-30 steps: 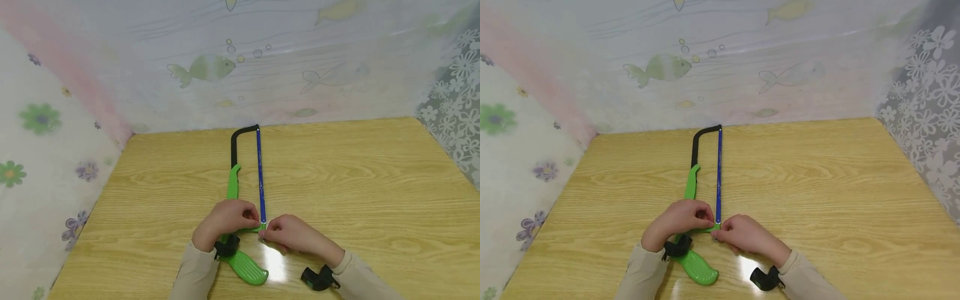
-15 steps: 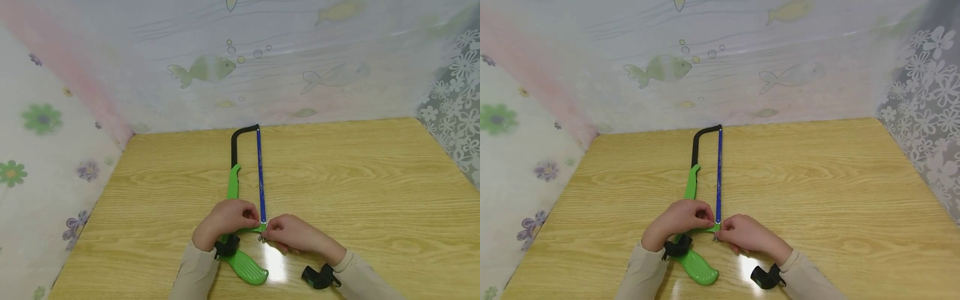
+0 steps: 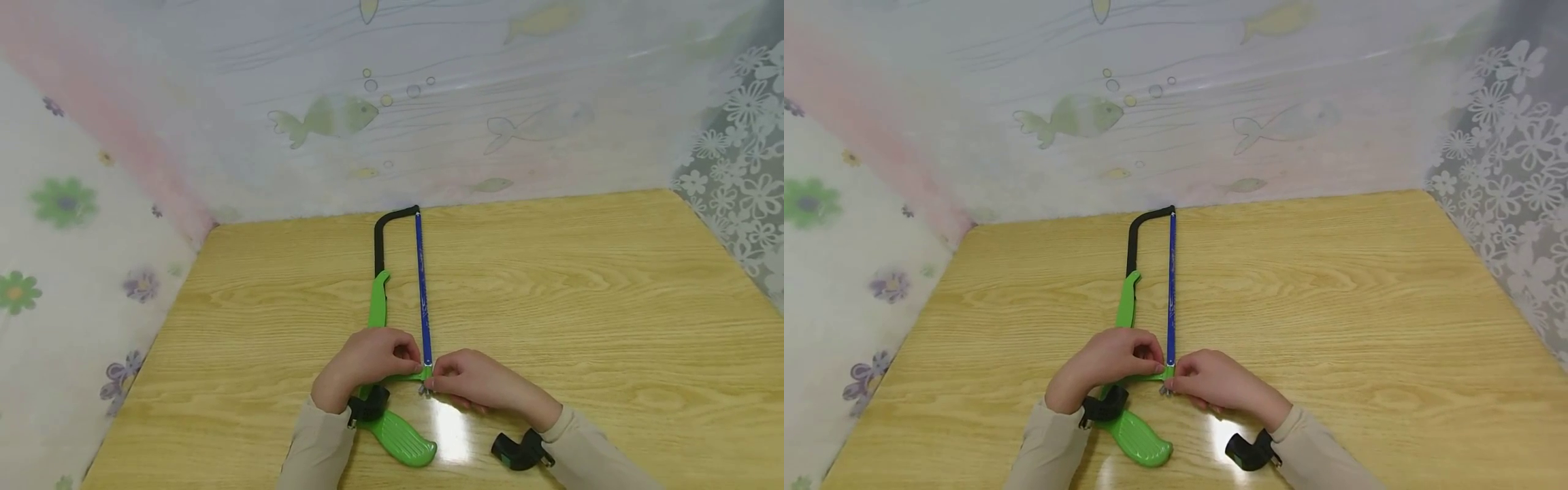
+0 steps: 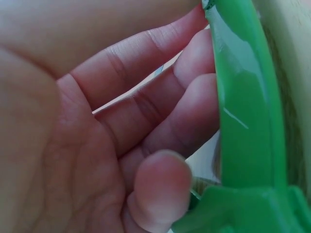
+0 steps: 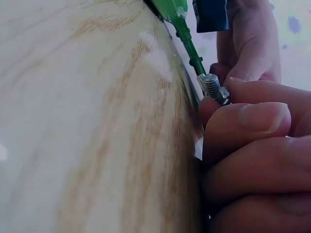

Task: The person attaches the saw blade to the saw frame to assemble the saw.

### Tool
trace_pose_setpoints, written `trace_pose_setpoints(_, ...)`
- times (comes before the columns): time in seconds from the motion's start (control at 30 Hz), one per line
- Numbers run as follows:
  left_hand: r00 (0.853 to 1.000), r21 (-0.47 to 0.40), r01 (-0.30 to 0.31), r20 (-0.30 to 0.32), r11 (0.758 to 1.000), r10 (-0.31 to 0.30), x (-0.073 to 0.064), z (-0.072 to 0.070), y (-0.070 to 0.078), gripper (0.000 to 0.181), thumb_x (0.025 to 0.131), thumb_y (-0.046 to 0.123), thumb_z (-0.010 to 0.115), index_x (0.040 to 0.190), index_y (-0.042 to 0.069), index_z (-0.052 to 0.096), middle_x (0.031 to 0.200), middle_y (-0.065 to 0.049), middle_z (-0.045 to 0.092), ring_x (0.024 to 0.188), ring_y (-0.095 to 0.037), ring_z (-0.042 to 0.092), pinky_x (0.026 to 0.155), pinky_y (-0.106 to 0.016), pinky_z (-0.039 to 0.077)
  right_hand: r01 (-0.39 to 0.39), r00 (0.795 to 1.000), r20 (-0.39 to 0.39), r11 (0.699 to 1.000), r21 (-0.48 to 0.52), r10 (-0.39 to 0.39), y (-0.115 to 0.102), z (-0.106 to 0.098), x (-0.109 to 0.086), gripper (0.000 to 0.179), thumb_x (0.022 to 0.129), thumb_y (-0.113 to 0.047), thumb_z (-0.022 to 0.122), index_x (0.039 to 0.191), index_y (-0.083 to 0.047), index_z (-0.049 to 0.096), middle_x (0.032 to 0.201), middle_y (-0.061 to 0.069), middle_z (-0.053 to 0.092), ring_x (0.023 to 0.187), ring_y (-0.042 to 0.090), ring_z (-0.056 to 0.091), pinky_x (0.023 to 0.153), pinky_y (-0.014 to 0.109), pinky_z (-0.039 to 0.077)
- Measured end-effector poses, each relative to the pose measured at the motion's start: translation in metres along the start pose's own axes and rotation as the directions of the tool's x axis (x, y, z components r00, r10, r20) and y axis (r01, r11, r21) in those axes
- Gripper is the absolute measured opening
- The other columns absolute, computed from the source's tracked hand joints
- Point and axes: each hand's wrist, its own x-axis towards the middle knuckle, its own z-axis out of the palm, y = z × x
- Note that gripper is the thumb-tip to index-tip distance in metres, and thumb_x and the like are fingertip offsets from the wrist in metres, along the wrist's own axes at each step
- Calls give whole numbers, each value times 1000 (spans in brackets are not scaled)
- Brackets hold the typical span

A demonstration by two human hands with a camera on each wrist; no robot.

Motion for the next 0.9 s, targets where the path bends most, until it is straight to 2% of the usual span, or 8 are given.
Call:
trace_pose_setpoints(0.37, 1000, 24, -4, -8, 1000, 5, 0, 0, 0, 7, 77, 37, 66, 73, 32, 62, 66, 20, 54, 59, -2, 48, 55, -23, 38, 10, 1000, -23, 1000, -7, -10, -1, -2, 1, 19, 85, -36, 57, 80, -17, 60, 46, -5, 39, 28, 5, 31, 31, 23, 27)
trace_pose_setpoints(0.63, 1000, 19, 8, -9, 1000, -8, -1, 0, 1, 9, 76, 39, 66, 72, 33, 61, 64, 19, 54, 58, -2, 48, 55, -23, 38, 15, 1000, -11, 1000, 14, -15, 0, -3, -1, 17, 88, -29, 53, 79, -17, 61, 48, -4, 42, 29, 6, 30, 31, 24, 28)
trace_pose_setpoints(0.9, 1000, 10, 15, 0, 1000, -15, 0, -1, 1, 9, 76, 39, 66, 71, 33, 61, 65, 20, 55, 59, -2, 49, 56, -23, 39, 3, 1000, 4, 1000, 8, -4, -1, -5, 0, 21, 89, -29, 52, 75, -17, 63, 47, -5, 40, 29, 6, 31, 31, 24, 29)
